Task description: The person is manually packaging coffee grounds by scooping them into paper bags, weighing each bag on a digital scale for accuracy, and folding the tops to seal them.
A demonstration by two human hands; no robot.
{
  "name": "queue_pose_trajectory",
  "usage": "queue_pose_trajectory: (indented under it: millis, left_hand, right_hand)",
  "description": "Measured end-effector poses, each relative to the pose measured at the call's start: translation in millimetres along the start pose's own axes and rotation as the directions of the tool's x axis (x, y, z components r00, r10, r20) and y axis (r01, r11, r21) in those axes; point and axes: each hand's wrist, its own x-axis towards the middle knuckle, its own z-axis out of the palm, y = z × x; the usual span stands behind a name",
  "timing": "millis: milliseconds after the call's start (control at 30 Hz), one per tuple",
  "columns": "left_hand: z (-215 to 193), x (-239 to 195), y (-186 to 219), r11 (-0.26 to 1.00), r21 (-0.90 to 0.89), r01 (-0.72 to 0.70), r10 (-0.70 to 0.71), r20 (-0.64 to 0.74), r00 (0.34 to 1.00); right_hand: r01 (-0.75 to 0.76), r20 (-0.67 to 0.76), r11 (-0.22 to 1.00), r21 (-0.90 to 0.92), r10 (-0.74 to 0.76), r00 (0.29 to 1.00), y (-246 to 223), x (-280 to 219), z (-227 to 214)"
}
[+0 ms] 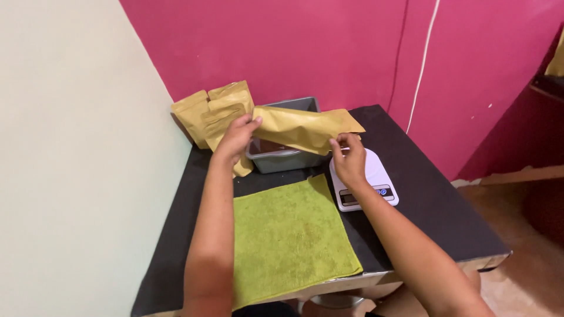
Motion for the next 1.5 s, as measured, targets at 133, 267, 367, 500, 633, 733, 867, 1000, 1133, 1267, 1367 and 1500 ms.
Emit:
queue_pose_trajectory:
  millis: [133, 267, 367, 500, 633, 733, 867, 1000, 1133, 1267, 1367, 1500]
  left_hand:
    - [-16.7, -60.4, 49.9, 0.974, -0.211, 0.077, -0.071, 0.034, 0.997]
    - [-50.7, -75.1, 39.1, 0.978, -0.185, 0.096, -0.078, 0.103, 0.992]
    - [-67.3, -75.8, 10.9, 0.977, -0.188, 0.099, -0.083, 0.09, 0.992]
    - [-62.8, -96.6, -16.4, 0.954, -0.3, -0.025, 0.057, 0.098, 0.994]
    - [-67.8, -95.5, -42.5, 0.925, -0.376, -0.058, 0.099, 0.089, 0.991]
    - [-71.7, -107.7, -38.2, 0.871, -0.472, -0.133, 0.185, 0.065, 0.981]
    - [-68.5, -107.8, -47.4, 0.849, -0.498, -0.177, 0.249, 0.082, 0.965]
    - [-69.1, -67.8, -124.5, 0.866, -0.466, -0.18, 0.272, 0.138, 0.952]
    - [-56.5, -79.7, -99.2, 0.936, -0.22, -0.275, 0.318, 0.194, 0.928]
    - [-32.9, -116.7, -41.3, 0.916, -0.152, -0.372, 0.395, 0.176, 0.902]
    - [-19.5, -134.3, -13.5, 0.897, -0.15, -0.416, 0.438, 0.16, 0.885]
    - [-17.5, -137.8, -9.5, 0.883, -0.047, -0.467, 0.469, 0.143, 0.872]
  right_hand:
    - [0.023, 0.15, 0.992, 0.125, -0.042, 0.988, -24.1, 0.8, -2.3]
    - [0.113, 0.287, 0.977, 0.179, -0.161, 0.944, -43.3, 2.7, -5.1]
    - [0.13, 0.326, 0.97, 0.204, -0.193, 0.926, -54.2, 0.6, -4.9]
    - [0.093, 0.407, 0.976, 0.199, -0.169, 0.897, -59.2, -7.5, -14.7]
    - [-0.123, 0.526, 0.936, 0.33, -0.075, 0.847, -62.1, -11.3, -12.6]
    - [-0.564, 0.612, 0.638, 0.524, 0.178, 0.771, -43.3, -25.7, 1.9]
    - [-0.856, 0.885, 0.355, 0.376, 0.138, 0.445, -72.1, -36.3, -11.5]
    - [-0.909, 0.983, 0.376, 0.182, -0.078, 0.165, -85.9, -38.1, -14.5]
    - [-0.826, 0.99, 0.546, 0.141, -0.098, 0.103, -76.4, -42.3, -16.1]
    - [-0.765, 0.99, 0.63, 0.138, -0.071, 0.12, -82.2, -43.4, -17.2]
    - [-0.751, 0.989, 0.646, 0.138, -0.044, 0.144, -79.3, -44.2, -14.6]
    - [-0.668, 0.98, 0.729, 0.149, -0.02, 0.197, -95.2, -40.1, -20.9]
